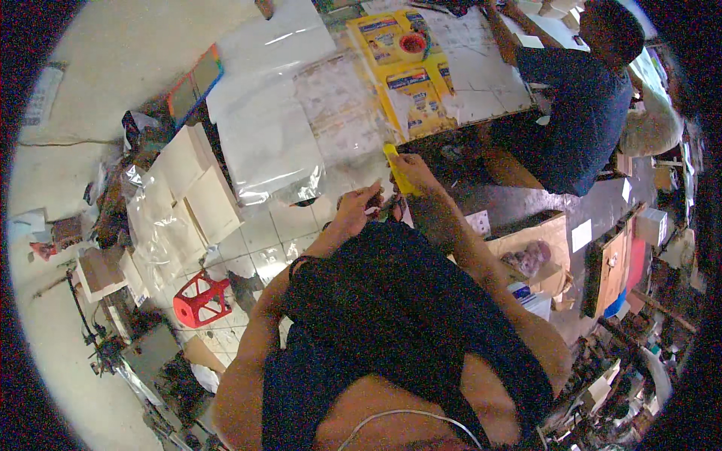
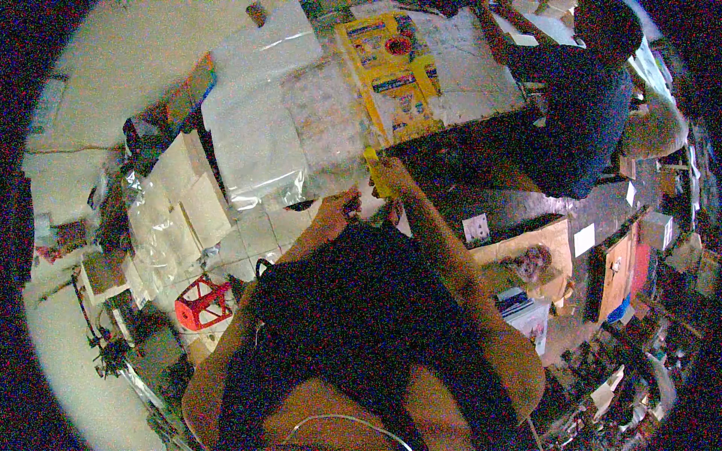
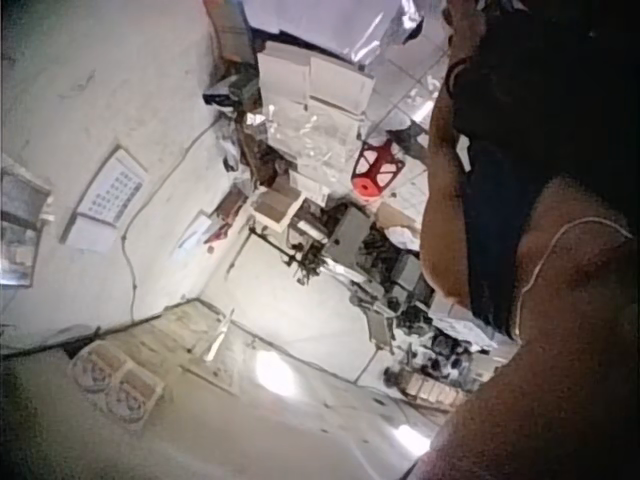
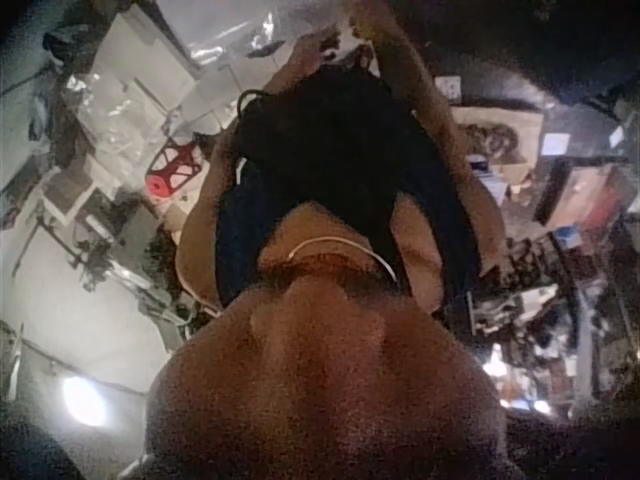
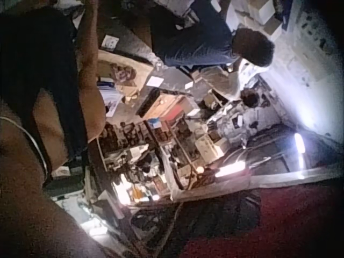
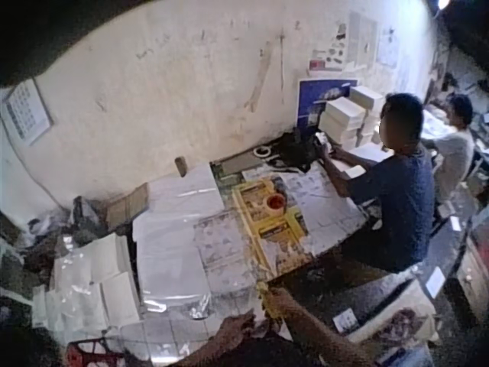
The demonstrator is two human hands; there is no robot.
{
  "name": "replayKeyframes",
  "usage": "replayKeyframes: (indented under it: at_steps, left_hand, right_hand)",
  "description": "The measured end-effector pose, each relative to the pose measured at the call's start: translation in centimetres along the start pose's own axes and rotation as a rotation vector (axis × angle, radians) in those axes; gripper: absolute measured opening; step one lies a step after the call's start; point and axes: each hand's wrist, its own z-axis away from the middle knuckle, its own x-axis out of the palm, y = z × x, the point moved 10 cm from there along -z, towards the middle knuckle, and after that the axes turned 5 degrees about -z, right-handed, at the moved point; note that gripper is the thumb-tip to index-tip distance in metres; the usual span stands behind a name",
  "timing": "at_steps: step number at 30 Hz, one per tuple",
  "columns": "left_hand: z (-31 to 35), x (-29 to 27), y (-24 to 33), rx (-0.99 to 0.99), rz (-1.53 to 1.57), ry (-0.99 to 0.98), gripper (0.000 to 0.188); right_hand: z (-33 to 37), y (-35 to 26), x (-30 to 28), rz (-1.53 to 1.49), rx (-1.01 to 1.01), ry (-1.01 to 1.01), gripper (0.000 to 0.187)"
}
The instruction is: The person picks up a plastic bag and uses a handheld heat sealer to seal the opening of the bag containing paper items.
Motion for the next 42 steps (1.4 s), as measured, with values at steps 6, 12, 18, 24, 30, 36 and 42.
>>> replayKeyframes:
  at_steps: [6, 12, 18, 24, 30, 36, 42]
  left_hand:
    - [-0.3, 0.0, -0.3, -0.004, 0.020, -0.014, 0.029]
    - [1.3, 0.5, 1.5, 0.057, -0.077, -0.009, 0.029]
    - [0.6, -1.5, 1.0, 0.086, -0.062, 0.010, 0.031]
    - [2.7, -0.9, 2.3, 0.224, -0.248, 0.027, 0.035]
    - [3.3, -0.7, 2.5, 0.231, -0.225, 0.093, 0.033]
    - [1.0, -0.3, -0.9, 0.075, 0.120, 0.106, 0.026]
    - [0.7, 0.3, 0.9, 0.293, -0.109, 0.170, 0.030]
  right_hand:
    - [-1.6, -0.5, 0.2, -0.114, -0.117, 0.039, 0.035]
    - [-5.3, -1.2, -0.3, -0.101, -0.216, 0.126, 0.033]
    - [-10.4, -1.5, -1.4, -0.068, -0.259, 0.153, 0.033]
    - [-12.8, -2.3, -5.1, -0.127, -0.166, 0.236, 0.034]
    - [-8.0, -6.7, -3.9, -0.243, -0.280, 0.201, 0.028]
    - [-3.3, -2.3, -2.6, -0.260, -0.232, 0.169, 0.024]
    - [-3.1, -1.7, -2.8, -0.263, -0.181, 0.187, 0.023]
